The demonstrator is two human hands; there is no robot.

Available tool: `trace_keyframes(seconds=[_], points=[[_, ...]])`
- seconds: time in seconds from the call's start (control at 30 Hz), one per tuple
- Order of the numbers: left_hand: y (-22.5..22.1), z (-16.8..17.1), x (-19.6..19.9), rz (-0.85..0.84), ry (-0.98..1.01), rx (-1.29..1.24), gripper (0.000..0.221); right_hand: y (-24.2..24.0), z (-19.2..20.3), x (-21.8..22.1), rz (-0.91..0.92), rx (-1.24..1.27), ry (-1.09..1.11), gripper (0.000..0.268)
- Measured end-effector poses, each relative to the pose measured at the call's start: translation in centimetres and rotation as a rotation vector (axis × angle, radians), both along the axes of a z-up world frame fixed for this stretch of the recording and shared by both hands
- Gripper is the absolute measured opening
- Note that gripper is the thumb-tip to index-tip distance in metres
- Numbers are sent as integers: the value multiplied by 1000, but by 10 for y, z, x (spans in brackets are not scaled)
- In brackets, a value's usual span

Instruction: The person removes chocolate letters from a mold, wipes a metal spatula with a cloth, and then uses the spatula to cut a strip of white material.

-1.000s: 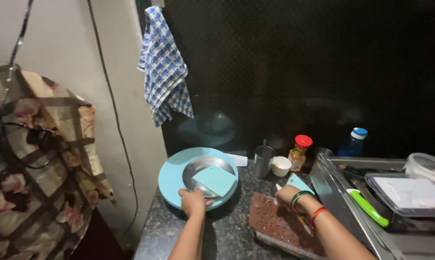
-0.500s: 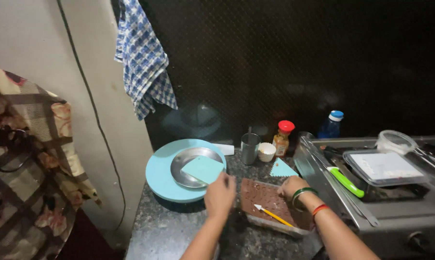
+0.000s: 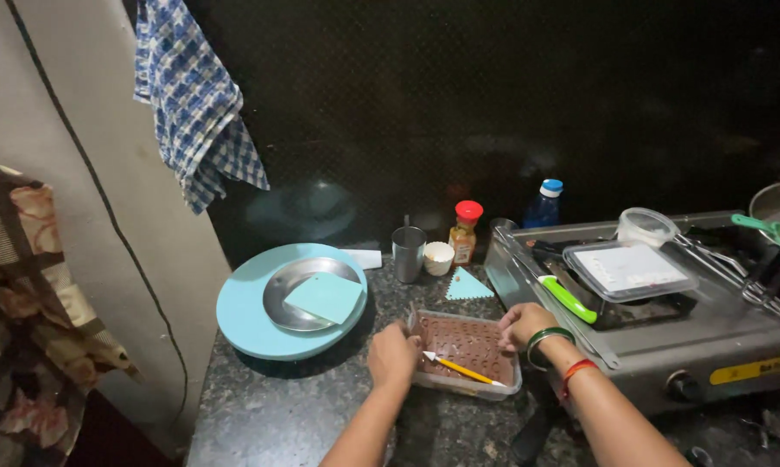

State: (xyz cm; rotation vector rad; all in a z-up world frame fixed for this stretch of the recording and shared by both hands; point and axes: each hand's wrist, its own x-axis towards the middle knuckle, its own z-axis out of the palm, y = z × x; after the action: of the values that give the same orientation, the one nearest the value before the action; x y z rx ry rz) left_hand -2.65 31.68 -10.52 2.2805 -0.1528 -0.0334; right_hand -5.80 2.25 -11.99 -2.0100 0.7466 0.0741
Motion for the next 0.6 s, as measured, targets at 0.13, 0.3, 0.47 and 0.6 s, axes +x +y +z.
trace_keyframes(seconds=[0.13,0.3,0.47,0.6], points=[[-4,-17,5,-14,-85,82,25,1,-9,-5,-23,115,-51,14],[-15,-45,13,-93,-449,383,22,7,-22,-3,103,-238,2,13],[-23,-59,16,-153,-525,428,23,5,-29,5,129,-301,52,16],[-24,-70,17,-223,-613,498,11,6,-29,8,142,-434,84,19]])
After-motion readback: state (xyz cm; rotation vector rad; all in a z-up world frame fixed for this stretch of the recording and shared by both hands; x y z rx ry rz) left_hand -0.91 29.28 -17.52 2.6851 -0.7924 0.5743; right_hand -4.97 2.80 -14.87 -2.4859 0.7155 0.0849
